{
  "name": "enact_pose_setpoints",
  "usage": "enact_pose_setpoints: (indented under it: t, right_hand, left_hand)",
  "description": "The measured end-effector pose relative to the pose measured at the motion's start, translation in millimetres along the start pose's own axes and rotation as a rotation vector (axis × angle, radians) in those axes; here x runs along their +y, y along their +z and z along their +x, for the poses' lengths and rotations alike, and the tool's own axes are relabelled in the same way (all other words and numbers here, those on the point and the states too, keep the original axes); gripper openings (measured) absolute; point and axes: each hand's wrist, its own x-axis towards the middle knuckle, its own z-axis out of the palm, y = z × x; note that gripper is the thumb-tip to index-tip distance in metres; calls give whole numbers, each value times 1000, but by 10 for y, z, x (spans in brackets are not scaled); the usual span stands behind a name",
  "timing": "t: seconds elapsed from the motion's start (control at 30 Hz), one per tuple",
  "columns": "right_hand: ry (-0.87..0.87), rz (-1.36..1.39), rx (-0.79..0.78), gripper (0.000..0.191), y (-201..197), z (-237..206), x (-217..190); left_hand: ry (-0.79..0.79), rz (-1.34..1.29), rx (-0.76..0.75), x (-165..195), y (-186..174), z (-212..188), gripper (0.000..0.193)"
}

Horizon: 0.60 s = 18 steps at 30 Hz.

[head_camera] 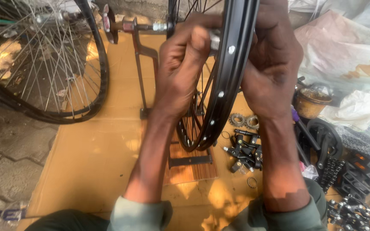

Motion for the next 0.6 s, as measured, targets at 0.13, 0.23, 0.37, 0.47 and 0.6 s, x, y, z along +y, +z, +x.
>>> enact_pose_setpoints:
  t: [0.13,0.23,0.37,0.47,0.6]
  right_hand:
    - [48,-116,-115,37,-44,-13,-79]
    - [-215,-319,-57,39,5,8,-66]
    - [-343,-505,4,42,107,77,-57]
    - [-125,-138,-82,36,82,69,-121]
    - [126,-2,-218,47,-64,1,-242]
  left_hand:
    - [-86,26,-16,-194,29,132,60]
    - [-113,-87,-4,-144,32,154,57]
    - [-21,-303,-46,-18,-41,89,50]
    - [-39,-210,-84,-32,-89,101,51]
    - [-38,-68,-79,-124,-94,155,53]
